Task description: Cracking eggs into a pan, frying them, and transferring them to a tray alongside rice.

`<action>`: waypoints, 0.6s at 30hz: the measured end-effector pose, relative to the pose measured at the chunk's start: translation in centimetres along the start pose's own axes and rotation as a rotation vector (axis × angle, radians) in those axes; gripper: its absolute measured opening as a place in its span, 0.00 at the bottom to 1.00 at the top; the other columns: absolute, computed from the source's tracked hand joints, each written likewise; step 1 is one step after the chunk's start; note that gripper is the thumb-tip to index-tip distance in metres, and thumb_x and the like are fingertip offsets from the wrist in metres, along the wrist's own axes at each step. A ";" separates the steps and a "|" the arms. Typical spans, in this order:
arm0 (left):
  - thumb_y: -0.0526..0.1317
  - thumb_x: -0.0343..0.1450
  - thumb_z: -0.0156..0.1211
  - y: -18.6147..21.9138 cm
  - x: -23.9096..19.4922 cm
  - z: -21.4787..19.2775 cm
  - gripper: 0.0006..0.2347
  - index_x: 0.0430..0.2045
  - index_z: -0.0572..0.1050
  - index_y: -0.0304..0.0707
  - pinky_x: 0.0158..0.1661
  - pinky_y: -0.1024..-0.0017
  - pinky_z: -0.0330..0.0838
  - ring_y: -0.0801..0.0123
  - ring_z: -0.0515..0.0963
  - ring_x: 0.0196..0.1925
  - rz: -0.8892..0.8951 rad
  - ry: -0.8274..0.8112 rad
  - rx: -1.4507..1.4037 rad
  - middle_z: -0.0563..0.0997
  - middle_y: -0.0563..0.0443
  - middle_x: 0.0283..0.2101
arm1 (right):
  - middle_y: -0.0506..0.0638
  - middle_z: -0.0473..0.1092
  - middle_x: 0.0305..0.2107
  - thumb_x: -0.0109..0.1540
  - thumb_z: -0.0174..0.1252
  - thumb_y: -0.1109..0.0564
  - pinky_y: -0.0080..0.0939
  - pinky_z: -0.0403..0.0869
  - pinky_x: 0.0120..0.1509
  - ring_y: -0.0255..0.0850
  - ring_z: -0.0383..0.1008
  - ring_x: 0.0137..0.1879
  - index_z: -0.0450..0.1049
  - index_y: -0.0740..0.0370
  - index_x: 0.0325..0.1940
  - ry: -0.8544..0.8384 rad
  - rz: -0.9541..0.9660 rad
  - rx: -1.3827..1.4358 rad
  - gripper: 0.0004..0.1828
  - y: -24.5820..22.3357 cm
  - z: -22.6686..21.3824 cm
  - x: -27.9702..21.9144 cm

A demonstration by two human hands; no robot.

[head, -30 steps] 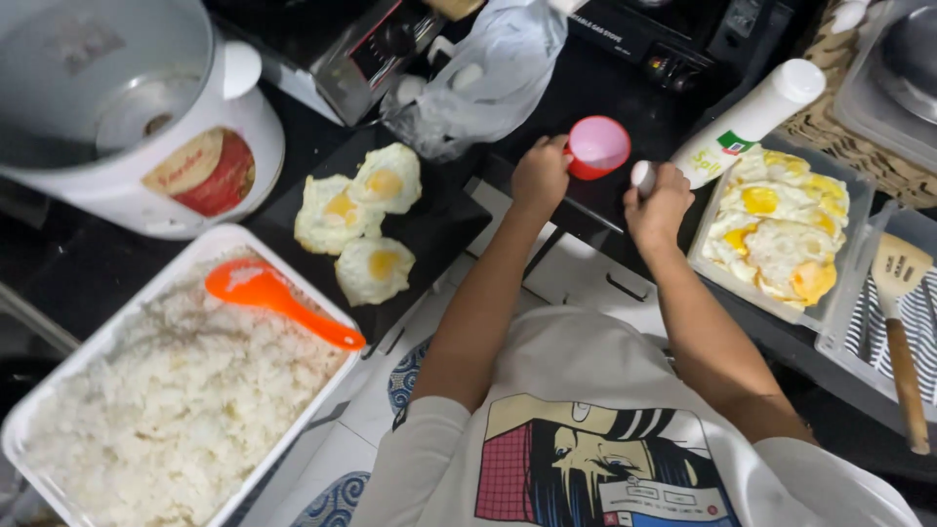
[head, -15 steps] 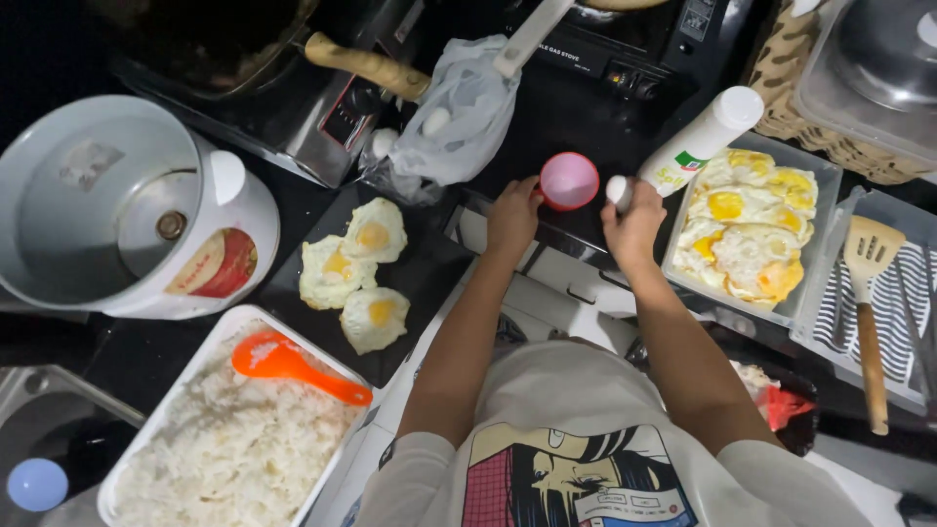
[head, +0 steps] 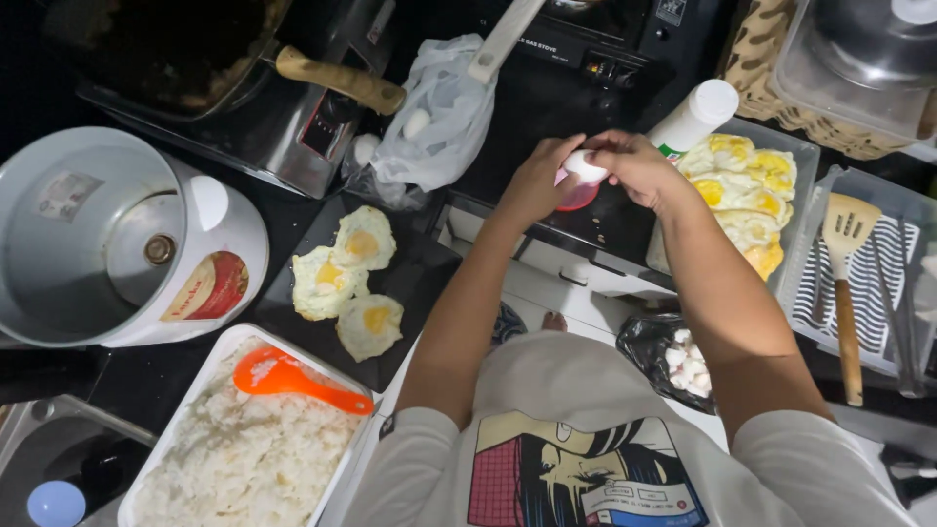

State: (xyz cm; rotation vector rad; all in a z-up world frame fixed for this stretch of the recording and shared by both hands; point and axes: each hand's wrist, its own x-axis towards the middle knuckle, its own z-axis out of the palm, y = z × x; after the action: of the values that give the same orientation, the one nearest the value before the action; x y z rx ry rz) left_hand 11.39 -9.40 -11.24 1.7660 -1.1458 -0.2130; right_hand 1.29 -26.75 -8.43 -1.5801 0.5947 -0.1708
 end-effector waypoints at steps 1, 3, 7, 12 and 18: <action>0.40 0.71 0.62 0.5 0.3 -0.4 0.24 0.64 0.69 0.50 0.57 0.56 0.76 0.47 0.81 0.53 0.006 -0.053 -0.003 0.76 0.41 0.51 | 0.47 0.74 0.32 0.59 0.66 0.56 0.16 0.69 0.25 0.30 0.77 0.31 0.77 0.64 0.52 -0.012 -0.026 -0.046 0.18 1.0 -0.7 0.7; 0.42 0.71 0.60 0.2 1.0 -0.2 0.20 0.60 0.73 0.50 0.55 0.58 0.76 0.48 0.82 0.50 0.012 -0.109 -0.007 0.78 0.43 0.47 | 0.47 0.73 0.30 0.60 0.68 0.54 0.16 0.68 0.24 0.32 0.77 0.30 0.77 0.62 0.48 -0.023 -0.051 -0.091 0.15 1.4 -1.3 1.0; 0.45 0.66 0.67 -1.7 1.5 1.2 0.23 0.59 0.75 0.57 0.49 0.64 0.82 0.53 0.86 0.47 -0.139 -0.134 -0.008 0.81 0.44 0.47 | 0.50 0.75 0.34 0.59 0.62 0.61 0.18 0.72 0.30 0.33 0.78 0.34 0.77 0.64 0.52 -0.063 -0.074 -0.056 0.17 0.0 -1.1 -0.8; 0.45 0.66 0.67 -1.9 1.6 2.1 0.23 0.58 0.75 0.59 0.46 0.62 0.84 0.51 0.87 0.45 -0.152 -0.057 0.014 0.81 0.42 0.47 | 0.58 0.73 0.42 0.55 0.58 0.74 0.34 0.78 0.47 0.40 0.76 0.43 0.72 0.72 0.63 -0.067 -0.237 -0.056 0.30 0.3 0.6 -1.6; 0.47 0.65 0.66 -1.0 1.6 1.6 0.21 0.53 0.79 0.52 0.49 0.57 0.83 0.48 0.86 0.48 -0.170 -0.030 0.083 0.81 0.42 0.50 | 0.51 0.75 0.39 0.56 0.63 0.71 0.32 0.77 0.46 0.35 0.77 0.42 0.76 0.64 0.60 0.050 -0.331 -0.131 0.27 2.4 1.2 -0.7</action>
State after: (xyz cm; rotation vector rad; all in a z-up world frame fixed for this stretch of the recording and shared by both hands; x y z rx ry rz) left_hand 11.88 -11.57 -12.32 1.9414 -1.0391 -0.2986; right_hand 0.61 -25.36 -10.68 -1.7994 0.3848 -0.4274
